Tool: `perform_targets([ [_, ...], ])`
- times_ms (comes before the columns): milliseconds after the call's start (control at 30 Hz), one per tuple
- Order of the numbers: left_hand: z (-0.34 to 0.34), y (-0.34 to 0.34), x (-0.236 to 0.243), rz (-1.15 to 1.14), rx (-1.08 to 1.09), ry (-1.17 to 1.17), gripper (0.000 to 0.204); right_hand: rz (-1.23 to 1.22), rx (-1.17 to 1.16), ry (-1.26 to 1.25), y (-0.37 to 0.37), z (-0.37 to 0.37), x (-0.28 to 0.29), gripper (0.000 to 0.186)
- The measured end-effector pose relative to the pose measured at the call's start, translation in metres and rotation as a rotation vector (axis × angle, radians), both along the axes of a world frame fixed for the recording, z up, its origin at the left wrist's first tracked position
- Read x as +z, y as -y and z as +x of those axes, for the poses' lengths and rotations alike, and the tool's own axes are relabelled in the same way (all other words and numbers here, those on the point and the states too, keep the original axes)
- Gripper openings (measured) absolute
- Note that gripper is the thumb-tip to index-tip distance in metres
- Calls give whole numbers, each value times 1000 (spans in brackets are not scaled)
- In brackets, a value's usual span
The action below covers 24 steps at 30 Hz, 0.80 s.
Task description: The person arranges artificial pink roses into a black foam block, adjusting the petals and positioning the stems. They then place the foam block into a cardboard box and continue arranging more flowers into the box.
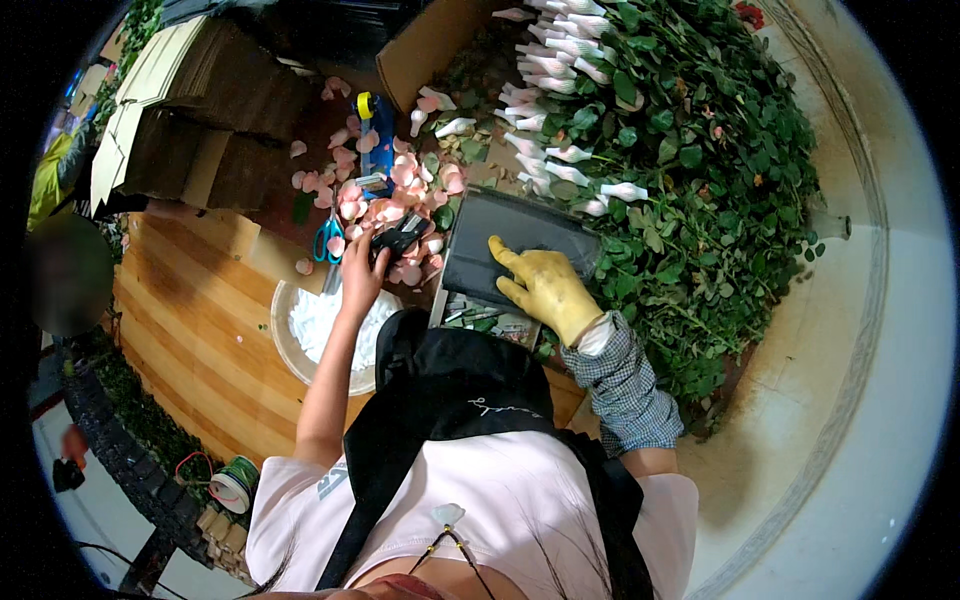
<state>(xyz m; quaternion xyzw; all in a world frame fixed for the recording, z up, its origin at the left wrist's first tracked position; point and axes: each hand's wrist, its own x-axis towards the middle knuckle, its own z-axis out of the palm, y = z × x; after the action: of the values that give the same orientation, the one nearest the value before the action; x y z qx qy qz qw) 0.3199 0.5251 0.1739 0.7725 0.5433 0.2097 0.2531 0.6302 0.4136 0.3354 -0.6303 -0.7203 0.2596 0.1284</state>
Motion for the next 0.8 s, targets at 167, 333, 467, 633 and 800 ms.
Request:
perform_targets([
  [167, 4, -29, 17, -29, -230, -362, 80, -105, -15, 2, -9, 1, 8, 62],
  [333, -9, -50, 29, -874, -45, 372, 67, -108, -29, 17, -10, -2, 11, 58],
  [467, -12, -37, 74, -1118, -77, 519, 59, -95, -25, 79, -12, -6, 15, 58],
  [633, 40, 11, 125, -270, -112, 154, 83, -99, -47, 138, -14, -14, 19, 59],
  [800, 36, 19, 153, -163, -380, -226, 87, -59, -64, 79, -11, -10, 14, 56],
])
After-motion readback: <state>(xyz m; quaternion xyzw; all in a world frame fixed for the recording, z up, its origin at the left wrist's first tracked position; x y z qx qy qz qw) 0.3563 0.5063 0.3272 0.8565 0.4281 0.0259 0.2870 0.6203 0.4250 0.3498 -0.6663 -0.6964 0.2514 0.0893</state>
